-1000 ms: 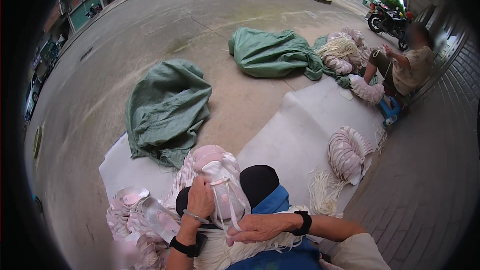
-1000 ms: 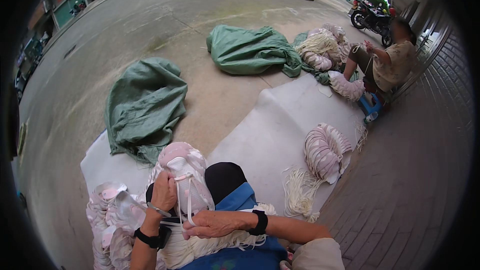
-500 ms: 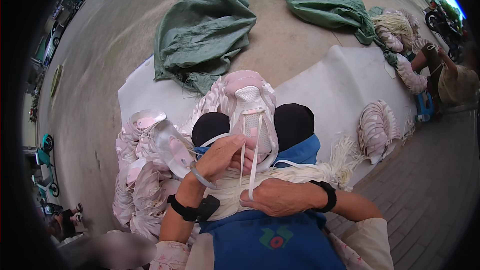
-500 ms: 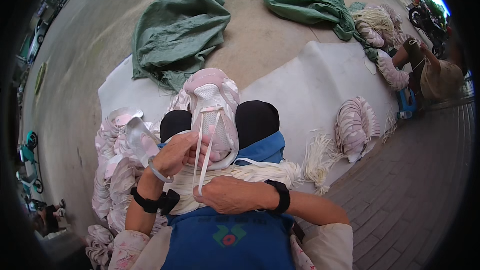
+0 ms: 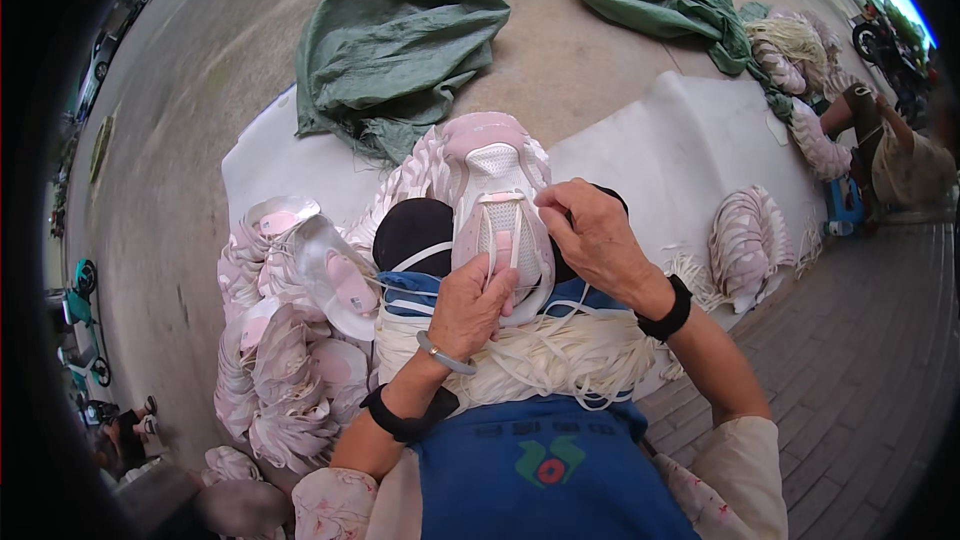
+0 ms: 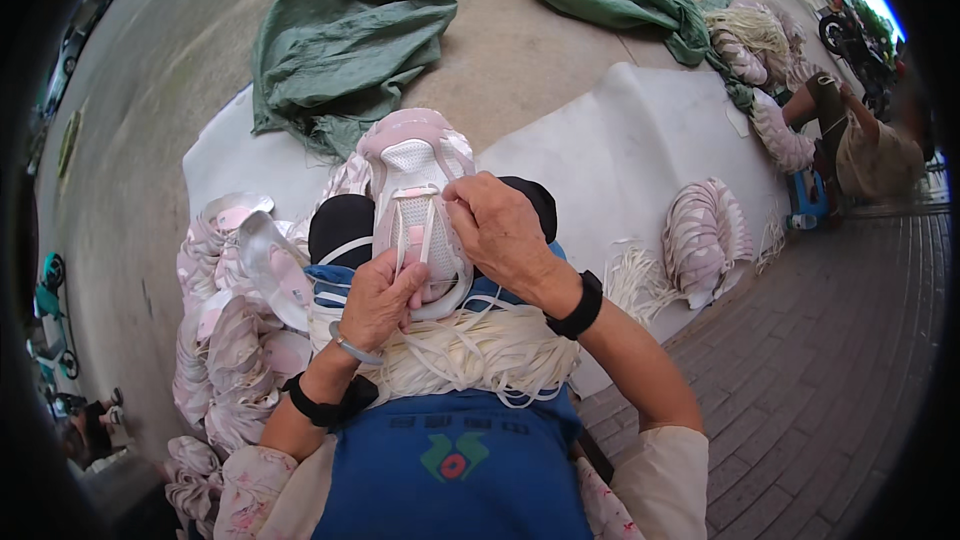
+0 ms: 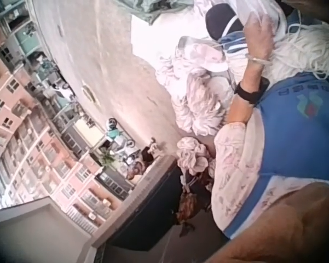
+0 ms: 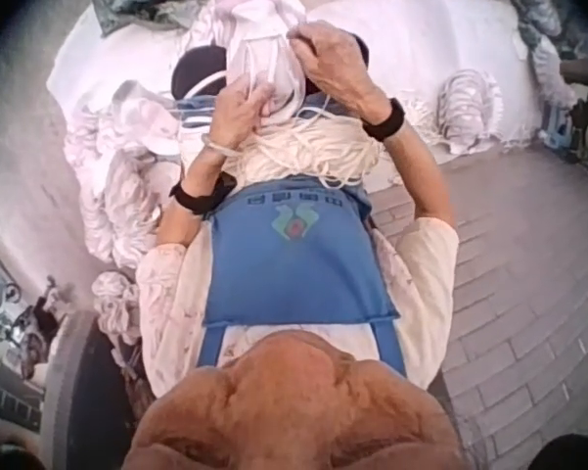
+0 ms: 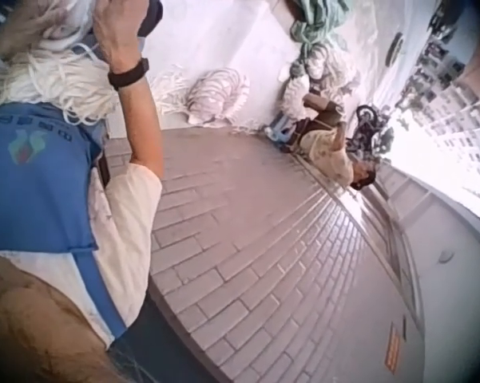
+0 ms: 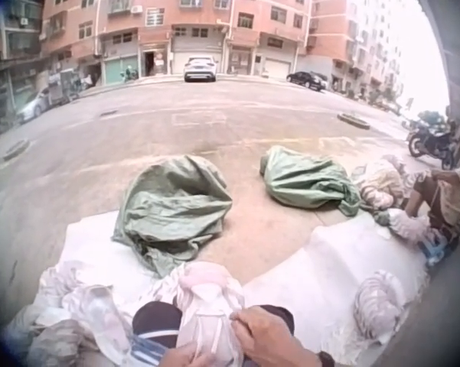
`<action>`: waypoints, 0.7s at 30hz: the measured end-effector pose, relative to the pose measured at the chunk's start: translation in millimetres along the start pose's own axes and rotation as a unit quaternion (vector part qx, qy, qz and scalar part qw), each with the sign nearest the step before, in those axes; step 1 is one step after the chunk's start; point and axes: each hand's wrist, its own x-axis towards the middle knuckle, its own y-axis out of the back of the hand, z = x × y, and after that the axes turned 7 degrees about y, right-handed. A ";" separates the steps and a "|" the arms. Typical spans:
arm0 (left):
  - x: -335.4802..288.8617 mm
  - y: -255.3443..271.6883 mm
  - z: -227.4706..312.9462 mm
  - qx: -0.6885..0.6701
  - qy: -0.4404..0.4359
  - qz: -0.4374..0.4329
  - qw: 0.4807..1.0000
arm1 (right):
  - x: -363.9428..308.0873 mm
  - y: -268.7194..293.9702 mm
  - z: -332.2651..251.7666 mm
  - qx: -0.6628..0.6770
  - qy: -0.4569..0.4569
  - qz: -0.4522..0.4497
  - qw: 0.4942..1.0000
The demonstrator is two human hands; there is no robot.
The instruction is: The person laces a shoe by hand, threading a lace through the eyelets and pulling it tight. They then tie the lace into a bow, set the shoe aside, and pick up another shoe to repeat the process.
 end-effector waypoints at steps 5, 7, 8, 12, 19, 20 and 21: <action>-4.8 -3.3 -5.2 0.030 0.002 0.030 0.999 | 16.5 -20.5 25.4 -0.050 0.021 0.023 0.998; -11.9 3.2 -0.9 0.116 -0.066 0.015 0.991 | 17.5 -24.3 32.3 -0.104 0.022 0.036 0.994; -14.1 7.6 0.0 0.201 -0.137 0.000 0.970 | 19.8 -23.5 36.7 -0.104 0.018 0.035 0.994; -15.8 25.5 -4.8 0.171 -0.076 0.005 0.982 | 23.5 -17.0 29.1 -0.047 -0.073 -0.033 0.996; -37.9 27.9 22.0 -0.005 -0.035 -0.065 0.997 | -8.2 -29.9 -3.8 -0.237 0.034 -0.090 0.967; -38.1 29.9 31.2 -0.093 0.002 -0.080 0.992 | -9.6 -35.0 -3.0 -0.280 0.026 -0.112 0.953; -35.9 36.8 35.8 -0.153 -0.023 -0.082 0.985 | -1.4 -33.1 -6.4 -0.255 0.014 -0.112 0.960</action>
